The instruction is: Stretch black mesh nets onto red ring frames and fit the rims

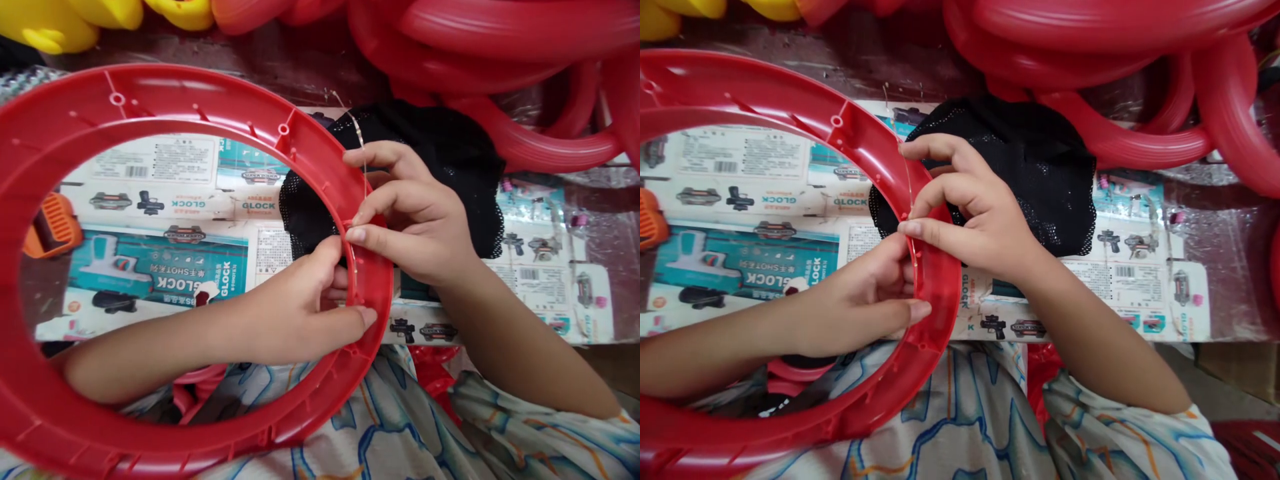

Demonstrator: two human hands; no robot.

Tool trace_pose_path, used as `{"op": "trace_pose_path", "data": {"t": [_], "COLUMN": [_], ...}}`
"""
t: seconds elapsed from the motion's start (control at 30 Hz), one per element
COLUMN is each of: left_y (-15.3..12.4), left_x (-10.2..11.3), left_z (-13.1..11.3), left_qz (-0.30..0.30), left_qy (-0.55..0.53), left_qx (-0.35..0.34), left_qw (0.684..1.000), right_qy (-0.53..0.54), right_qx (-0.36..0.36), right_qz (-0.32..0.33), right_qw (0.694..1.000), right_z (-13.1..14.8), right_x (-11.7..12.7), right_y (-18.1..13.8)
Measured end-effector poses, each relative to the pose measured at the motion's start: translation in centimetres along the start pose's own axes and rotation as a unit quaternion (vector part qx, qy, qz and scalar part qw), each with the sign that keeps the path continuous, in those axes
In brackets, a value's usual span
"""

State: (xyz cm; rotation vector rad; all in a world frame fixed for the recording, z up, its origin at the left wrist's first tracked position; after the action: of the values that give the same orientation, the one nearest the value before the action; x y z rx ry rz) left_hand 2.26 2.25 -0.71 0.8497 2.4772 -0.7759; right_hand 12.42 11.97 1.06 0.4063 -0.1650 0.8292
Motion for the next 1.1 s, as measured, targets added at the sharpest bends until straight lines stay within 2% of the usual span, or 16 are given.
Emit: {"op": "trace_pose_path", "data": {"t": [0.1, 0.17, 0.23, 0.57, 0.87, 1.0, 1.1], "left_y": [0.3, 0.4, 0.4, 0.3, 0.4, 0.3, -0.1], "left_x": [0.7, 1.3, 1.6, 1.8, 1.9, 1.8, 1.4], "left_z": [-0.4, -0.5, -0.5, -0.6, -0.8, -0.8, -0.8], "left_qz": [-0.066, -0.120, -0.137, -0.143, -0.158, -0.156, -0.110], "left_qy": [0.008, 0.062, 0.099, 0.112, 0.110, 0.099, 0.068], "left_qx": [-0.027, -0.016, -0.003, -0.019, -0.013, -0.020, -0.017], "left_qw": [0.997, 0.991, 0.986, 0.983, 0.981, 0.983, 0.991], "right_qy": [-0.006, -0.012, -0.021, -0.010, 0.003, 0.020, 0.049], "right_qx": [0.008, 0.013, 0.012, -0.021, 0.001, -0.076, -0.138], "right_qz": [0.000, 0.005, 0.007, 0.011, 0.000, -0.029, -0.039], "right_qw": [1.000, 1.000, 1.000, 1.000, 1.000, 0.996, 0.988], "right_z": [0.0, 0.0, -0.1, -0.1, -0.1, -0.6, -1.0], "right_x": [-0.1, -0.1, -0.2, -0.2, -0.1, -0.8, -2.2], "right_y": [0.0, 0.1, 0.1, 0.0, 0.2, 0.1, -0.4]}}
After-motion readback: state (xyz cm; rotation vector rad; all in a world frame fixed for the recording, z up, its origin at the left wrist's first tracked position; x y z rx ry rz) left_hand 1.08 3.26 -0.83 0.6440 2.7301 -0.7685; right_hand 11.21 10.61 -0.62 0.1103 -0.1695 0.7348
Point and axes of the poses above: each hand's wrist, its own y-axis towards the middle knuckle, its own x-axis out of the back of the hand, z = x × y, the point moved 6 cm from there along y, towards the middle knuckle, and after that the axes turned 11 degrees about z, right-handed, at the moved point
